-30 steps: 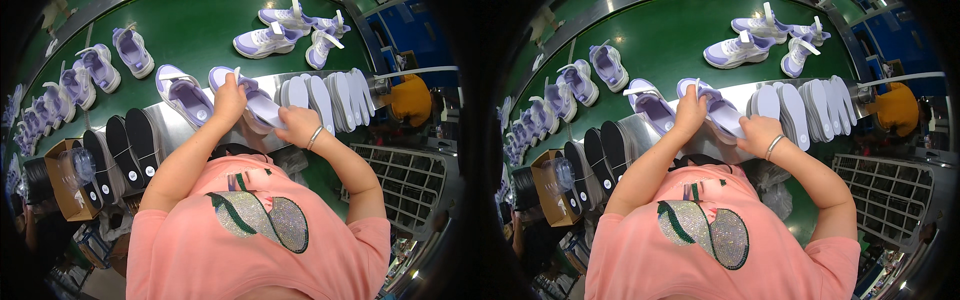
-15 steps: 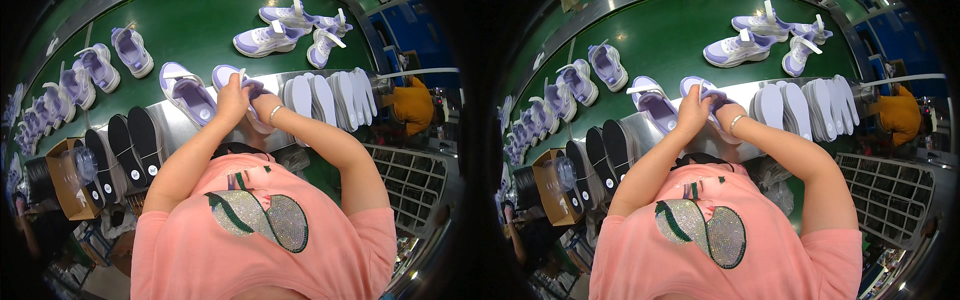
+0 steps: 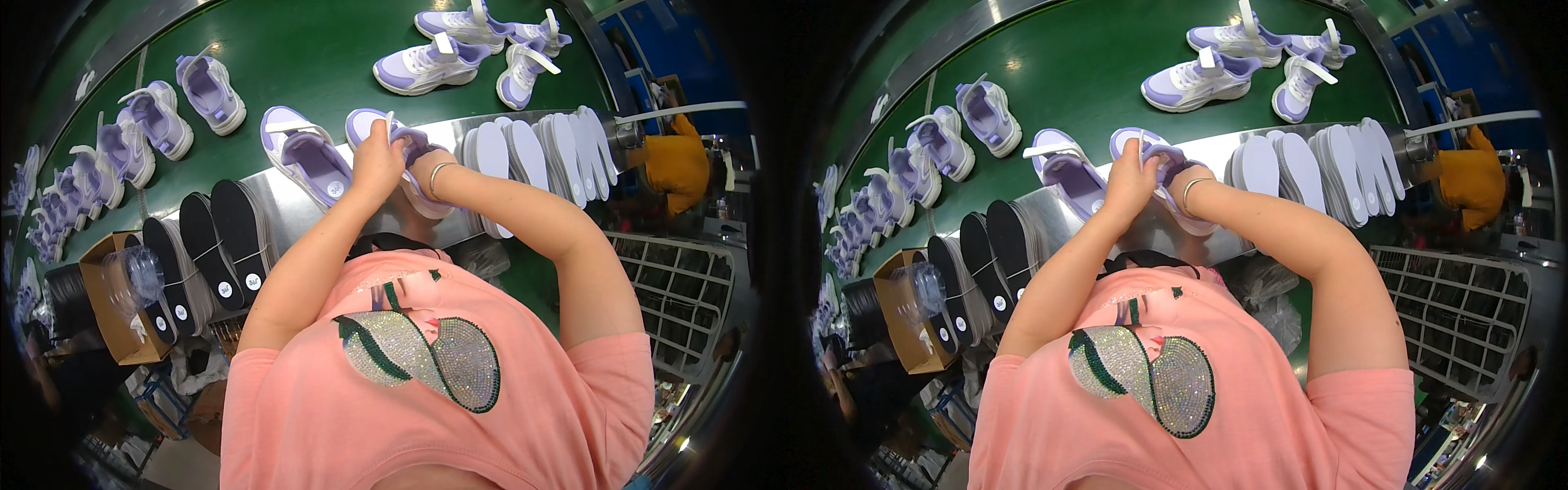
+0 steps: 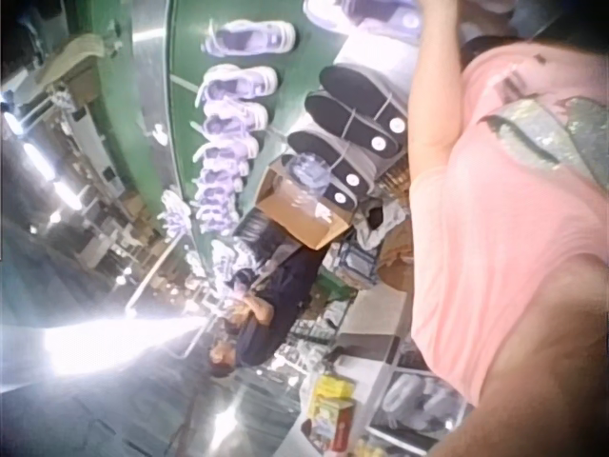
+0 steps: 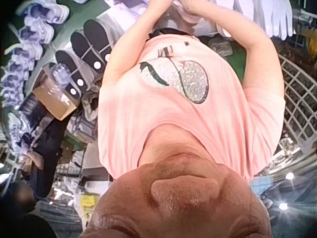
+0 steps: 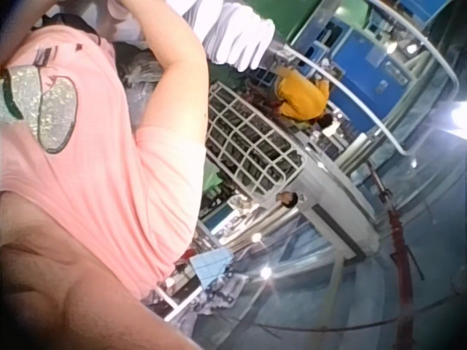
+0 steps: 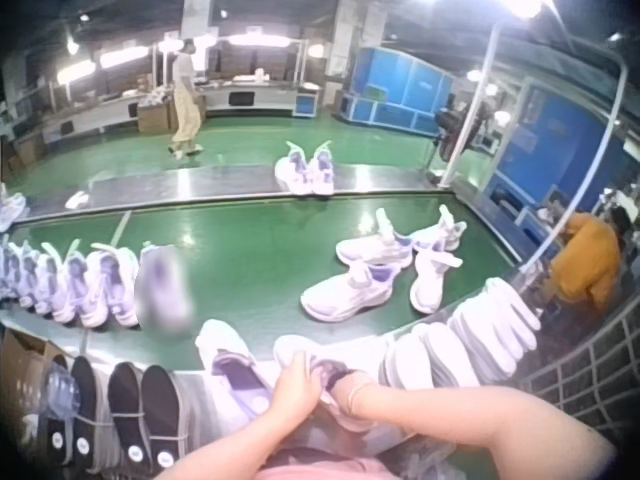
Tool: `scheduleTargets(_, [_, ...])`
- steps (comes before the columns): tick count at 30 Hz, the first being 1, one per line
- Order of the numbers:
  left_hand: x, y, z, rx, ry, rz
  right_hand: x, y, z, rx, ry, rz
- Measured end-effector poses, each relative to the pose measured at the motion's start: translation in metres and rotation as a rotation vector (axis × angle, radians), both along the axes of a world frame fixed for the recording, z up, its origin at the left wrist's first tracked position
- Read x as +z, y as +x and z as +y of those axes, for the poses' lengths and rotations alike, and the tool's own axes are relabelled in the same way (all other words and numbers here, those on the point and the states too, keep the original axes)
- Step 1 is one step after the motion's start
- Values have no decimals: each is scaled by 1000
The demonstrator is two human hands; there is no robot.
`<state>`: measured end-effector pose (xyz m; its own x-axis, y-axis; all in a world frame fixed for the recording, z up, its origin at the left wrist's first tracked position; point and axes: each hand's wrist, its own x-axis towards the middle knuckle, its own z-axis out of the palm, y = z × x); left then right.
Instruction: The person retrieves a stack of white shoe insoles from a shelf and places them on a conveyor belt, then matches them with corresponding purple and white sneakers by placing an insole inside each shoe.
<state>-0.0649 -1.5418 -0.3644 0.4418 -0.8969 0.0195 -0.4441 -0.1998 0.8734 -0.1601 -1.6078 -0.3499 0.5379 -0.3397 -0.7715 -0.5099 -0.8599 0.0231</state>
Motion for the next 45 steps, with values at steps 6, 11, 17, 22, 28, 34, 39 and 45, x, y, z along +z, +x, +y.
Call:
scheduleTargets(6, [3,-1,-1,13,43,-20,52,-16,3,57,175,14])
scheduleTargets(11, [2,-6,-6,-1,55,-28,20,-57,8,72,139,-48])
scheduleTargets(17, [4,-2,-7,-39,20,80,21,-57,9,-24,198,-123])
scheduleTargets(22, [32,17,29,46,-198,-311,18,-44,33,-195,176,-265])
scheduleTargets(28, [35,28,71,-22,223,-271,30,-47,27,-140,146,-785])
scheduleTargets(34, [36,10,55,-57,-62,-365,74,-65,-1,-96,144,-767])
scheduleTargets(39, [25,1,17,-148,52,-338,33,-55,21,227,227,-512])
scheduleTargets(45, [8,1,7,-173,41,-344,18,-41,22,356,164,-259])
